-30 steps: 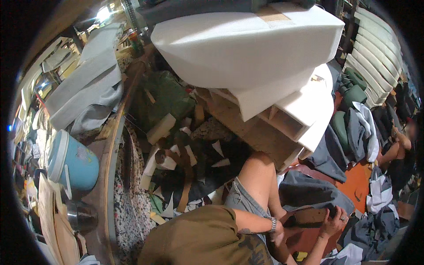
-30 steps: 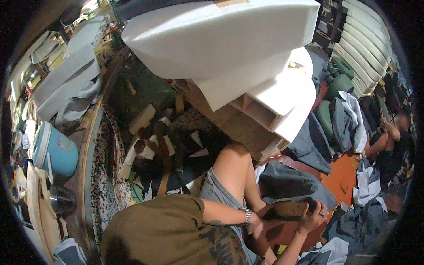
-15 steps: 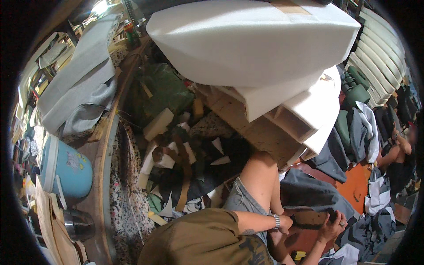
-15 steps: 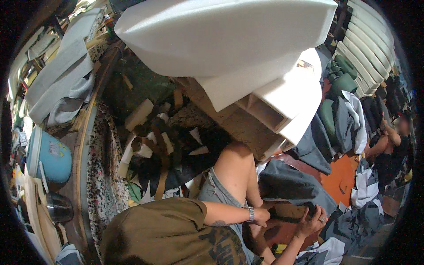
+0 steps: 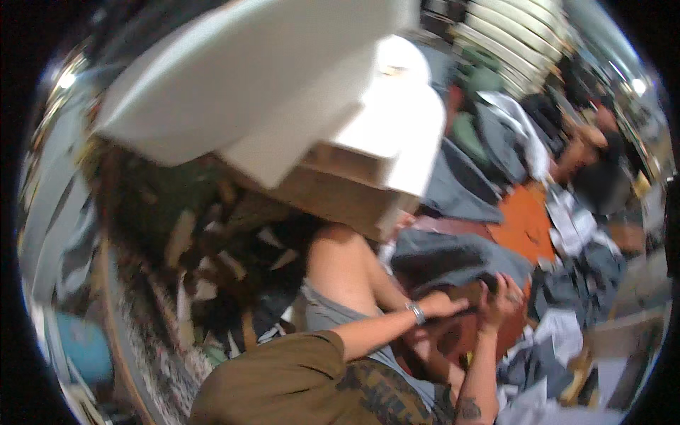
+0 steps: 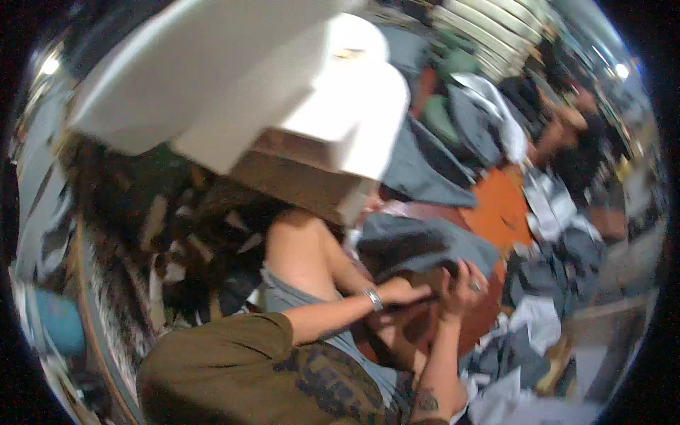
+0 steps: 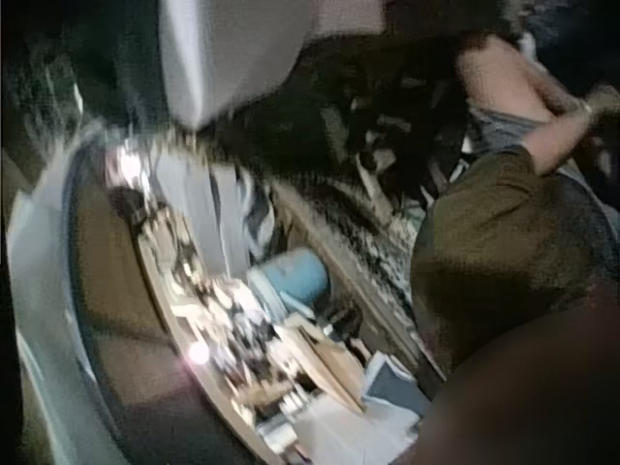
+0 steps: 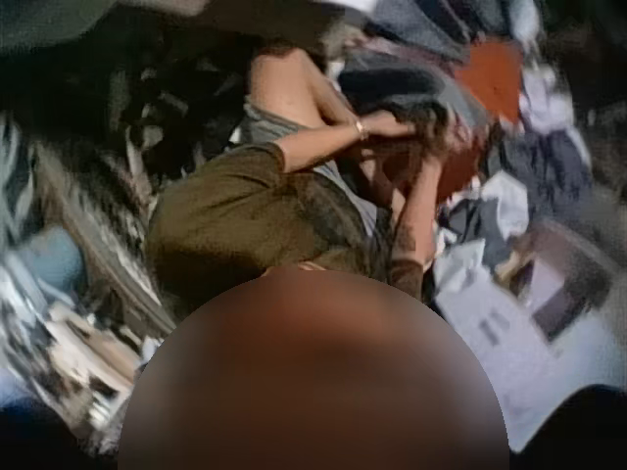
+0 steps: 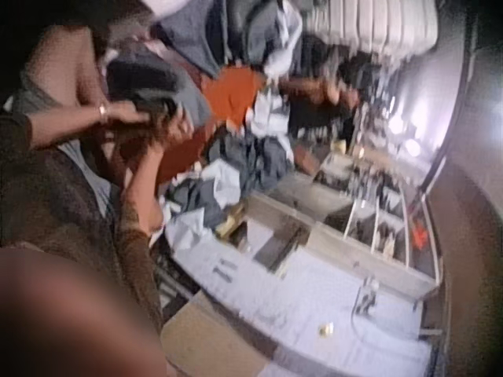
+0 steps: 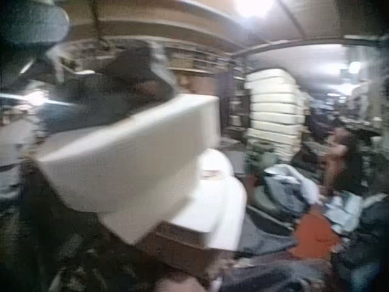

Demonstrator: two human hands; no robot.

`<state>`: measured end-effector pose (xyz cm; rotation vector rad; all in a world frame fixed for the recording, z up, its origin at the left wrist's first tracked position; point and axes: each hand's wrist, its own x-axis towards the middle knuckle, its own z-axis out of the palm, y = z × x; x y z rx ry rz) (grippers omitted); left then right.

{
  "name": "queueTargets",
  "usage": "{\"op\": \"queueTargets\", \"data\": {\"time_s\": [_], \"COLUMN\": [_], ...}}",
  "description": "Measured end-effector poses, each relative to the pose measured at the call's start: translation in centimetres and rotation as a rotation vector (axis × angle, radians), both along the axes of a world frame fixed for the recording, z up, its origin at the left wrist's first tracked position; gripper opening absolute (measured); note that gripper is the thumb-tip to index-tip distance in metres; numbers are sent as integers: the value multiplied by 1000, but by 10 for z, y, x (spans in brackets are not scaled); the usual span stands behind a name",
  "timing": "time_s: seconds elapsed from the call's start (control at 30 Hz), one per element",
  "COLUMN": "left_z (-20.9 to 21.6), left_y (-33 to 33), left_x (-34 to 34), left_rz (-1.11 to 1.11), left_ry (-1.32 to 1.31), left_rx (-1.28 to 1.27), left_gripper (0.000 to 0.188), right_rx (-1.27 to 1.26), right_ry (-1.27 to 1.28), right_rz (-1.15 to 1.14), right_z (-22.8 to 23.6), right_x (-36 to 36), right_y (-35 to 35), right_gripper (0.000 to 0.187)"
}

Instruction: The person sits on the floor and assembles a cushion by wrapping gray fabric around a rectangular foam block. They use a staple gun to secure the fabric to the wooden base of the foam, folding the edges neatly before stapling. The person handles multiple foam blocks and fabric pieces, working one at a time.

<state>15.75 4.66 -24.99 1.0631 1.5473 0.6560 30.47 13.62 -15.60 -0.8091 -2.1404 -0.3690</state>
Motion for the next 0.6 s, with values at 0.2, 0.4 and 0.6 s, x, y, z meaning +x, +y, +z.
{"op": "queueTargets", "data": {"time_s": [0.2,0.4,0.6], "left_z": [7,17,-7], "left_y": [30,30,42], "left_x": [-2,-18,-23], "left_rz": [228,149,124], "left_ry": [-473,-69,353], "left_rx": [122,67,622], "left_gripper": [80,71,49], "right_rx": [-207,-156,-520], "right_ry": [-7,18,41], "right_rz": [-86,-88,225], "right_z": [-3,0,43], "right_x": [-1,-13,8], "right_y": [4,-6,30], "right_gripper": [40,39,41]}}
